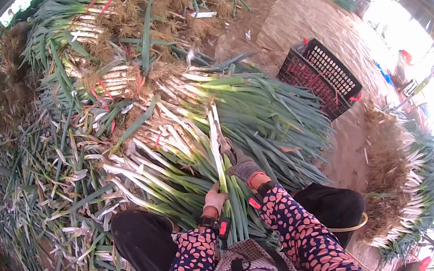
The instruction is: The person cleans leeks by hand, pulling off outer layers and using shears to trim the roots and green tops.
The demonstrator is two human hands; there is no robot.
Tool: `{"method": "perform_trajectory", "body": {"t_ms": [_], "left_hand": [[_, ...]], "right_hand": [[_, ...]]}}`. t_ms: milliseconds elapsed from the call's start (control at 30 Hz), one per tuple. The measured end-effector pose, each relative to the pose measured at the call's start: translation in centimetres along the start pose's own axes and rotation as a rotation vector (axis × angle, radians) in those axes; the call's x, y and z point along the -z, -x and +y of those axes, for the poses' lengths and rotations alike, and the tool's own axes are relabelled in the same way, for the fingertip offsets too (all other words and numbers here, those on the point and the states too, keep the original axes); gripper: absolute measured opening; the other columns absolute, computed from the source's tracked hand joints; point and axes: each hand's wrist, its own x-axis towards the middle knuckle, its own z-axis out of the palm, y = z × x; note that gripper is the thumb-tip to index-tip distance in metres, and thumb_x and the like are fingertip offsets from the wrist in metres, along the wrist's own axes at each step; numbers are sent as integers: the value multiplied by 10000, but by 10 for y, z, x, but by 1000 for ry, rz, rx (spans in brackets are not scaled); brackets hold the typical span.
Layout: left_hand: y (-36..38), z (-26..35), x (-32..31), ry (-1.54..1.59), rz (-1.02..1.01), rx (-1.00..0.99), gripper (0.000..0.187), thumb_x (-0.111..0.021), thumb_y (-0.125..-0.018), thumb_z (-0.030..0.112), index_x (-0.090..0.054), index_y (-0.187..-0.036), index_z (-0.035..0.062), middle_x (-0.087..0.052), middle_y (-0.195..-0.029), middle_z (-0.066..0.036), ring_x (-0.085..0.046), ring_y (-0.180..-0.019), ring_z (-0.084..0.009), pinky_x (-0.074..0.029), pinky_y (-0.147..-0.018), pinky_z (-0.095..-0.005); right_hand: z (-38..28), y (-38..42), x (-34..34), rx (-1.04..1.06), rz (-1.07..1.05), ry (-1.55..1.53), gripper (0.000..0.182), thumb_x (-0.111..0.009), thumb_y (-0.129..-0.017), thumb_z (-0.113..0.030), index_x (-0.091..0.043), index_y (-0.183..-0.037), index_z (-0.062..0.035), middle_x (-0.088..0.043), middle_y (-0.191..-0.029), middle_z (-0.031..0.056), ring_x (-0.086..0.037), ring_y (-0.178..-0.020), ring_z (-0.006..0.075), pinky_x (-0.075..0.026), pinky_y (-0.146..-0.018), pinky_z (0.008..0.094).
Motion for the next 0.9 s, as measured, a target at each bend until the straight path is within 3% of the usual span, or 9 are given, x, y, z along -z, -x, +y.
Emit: {"method": "perform_trajectory", "body": {"t_ms": [67,167,333,433,500,533,633,700,900], "left_hand": [[11,6,4,140,-44,-16,614,-690,-707,26,-478,-1280,-38,-637,-1030,-134,-601,-842,-196,-477,-762,-288],[-28,-58,4,468,200,-121,504,-648,-758,64,-512,-1230,-51,-639,-897,-100,-592,-754,-174,-477,-676,-271],[25,31,43,660,465,-185,267,-655,-799,131,-633,-1019,-18,-571,-679,-16,-490,-541,-89,-368,-487,-232],[1,13,61,385,739,-360,255,-644,-799,106,-619,-1033,10,-620,-797,-62,-570,-640,-176,-446,-566,-289],[4,16,75,-275,955,-34,286,-652,-765,97,-631,-1049,63,-638,-892,-127,-609,-758,-288,-492,-684,-361],[8,31,67,-561,1232,4,301,-651,-742,109,-650,-1043,120,-633,-910,-173,-605,-834,-369,-494,-765,-426],[-17,26,45,-695,913,-245,332,-628,-739,106,-644,-1070,130,-641,-913,-166,-612,-853,-366,-493,-797,-437],[-35,22,25,-346,446,-380,339,-568,-758,108,-626,-1092,100,-650,-980,-176,-614,-916,-352,-490,-826,-398],[-44,32,-15,-583,516,-115,428,-639,-743,215,-559,-1158,144,-584,-1114,-167,-566,-1014,-376,-476,-856,-446]], "right_hand": [[6,0,-3,39,57,-138,939,-820,-596,-271,-330,-1381,-107,-570,-1185,217,-557,-1098,361,-438,-929,410],[13,10,-7,96,-62,-33,939,-818,-594,-263,-334,-1382,-106,-566,-1190,218,-553,-1095,366,-438,-925,406],[43,97,0,71,-291,56,898,-779,-613,-307,-346,-1360,-59,-569,-1194,206,-557,-1096,326,-443,-911,377],[87,129,-9,28,-420,98,915,-776,-613,-350,-341,-1368,-71,-574,-1186,195,-555,-1103,312,-444,-916,372],[101,151,-5,-4,-401,47,920,-782,-608,-344,-341,-1368,-72,-525,-1242,216,-541,-1114,335,-438,-923,386],[103,156,-2,-17,-391,25,922,-785,-606,-341,-342,-1369,-73,-501,-1270,227,-535,-1120,346,-435,-927,393],[114,144,-18,24,-352,97,952,-789,-603,-378,-321,-1378,-83,-589,-1154,191,-563,-1089,315,-440,-922,380],[102,131,-21,56,-265,133,956,-798,-596,-364,-323,-1377,-83,-588,-1155,199,-564,-1092,317,-434,-930,379],[81,107,-15,74,-246,34,949,-787,-609,-332,-301,-1386,-87,-558,-1193,230,-551,-1106,357,-429,-942,395]]}}
